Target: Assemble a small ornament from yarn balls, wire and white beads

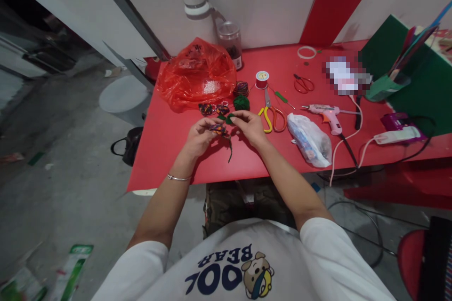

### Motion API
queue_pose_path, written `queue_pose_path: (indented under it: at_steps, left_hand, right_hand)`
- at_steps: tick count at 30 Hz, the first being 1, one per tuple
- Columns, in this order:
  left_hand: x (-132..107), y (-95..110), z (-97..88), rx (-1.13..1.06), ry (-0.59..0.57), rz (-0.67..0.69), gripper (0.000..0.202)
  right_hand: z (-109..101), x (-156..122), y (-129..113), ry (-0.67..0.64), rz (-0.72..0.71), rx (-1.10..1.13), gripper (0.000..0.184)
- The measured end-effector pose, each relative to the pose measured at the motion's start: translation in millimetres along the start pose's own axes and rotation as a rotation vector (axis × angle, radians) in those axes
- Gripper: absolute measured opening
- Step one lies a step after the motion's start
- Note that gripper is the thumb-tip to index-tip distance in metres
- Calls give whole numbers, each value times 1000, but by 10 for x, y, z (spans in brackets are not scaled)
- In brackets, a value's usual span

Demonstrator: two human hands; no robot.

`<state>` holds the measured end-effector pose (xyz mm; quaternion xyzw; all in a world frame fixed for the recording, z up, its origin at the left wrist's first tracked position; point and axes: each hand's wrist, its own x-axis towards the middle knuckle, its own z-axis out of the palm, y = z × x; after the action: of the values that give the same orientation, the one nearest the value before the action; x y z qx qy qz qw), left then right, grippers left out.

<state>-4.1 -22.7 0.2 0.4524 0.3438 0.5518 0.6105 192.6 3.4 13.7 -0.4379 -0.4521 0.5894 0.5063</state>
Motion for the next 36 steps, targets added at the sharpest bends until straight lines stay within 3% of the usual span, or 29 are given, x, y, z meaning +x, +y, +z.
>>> queue_pose_path:
  at_steps: [7, 10, 25, 32, 36]
  left_hand:
    - [6, -28, -12, 132, 29, 43, 31]
    - [8, -19, -2, 136, 37, 52, 31]
    - [10, 43, 68, 212, 108, 6, 30]
    - [8, 57, 60, 269, 125, -34, 30]
    - [4, 67, 53, 275, 117, -43, 29]
  right_hand:
    - [2, -10, 11, 57, -362, -288, 19]
    - [20, -43, -3, 61, -449, -350, 15]
    - [40, -121, -29, 45, -674, -510, 14]
    - [28, -132, -8, 16, -567, -482, 15]
    - [21, -125, -8, 17, -596, -549, 16]
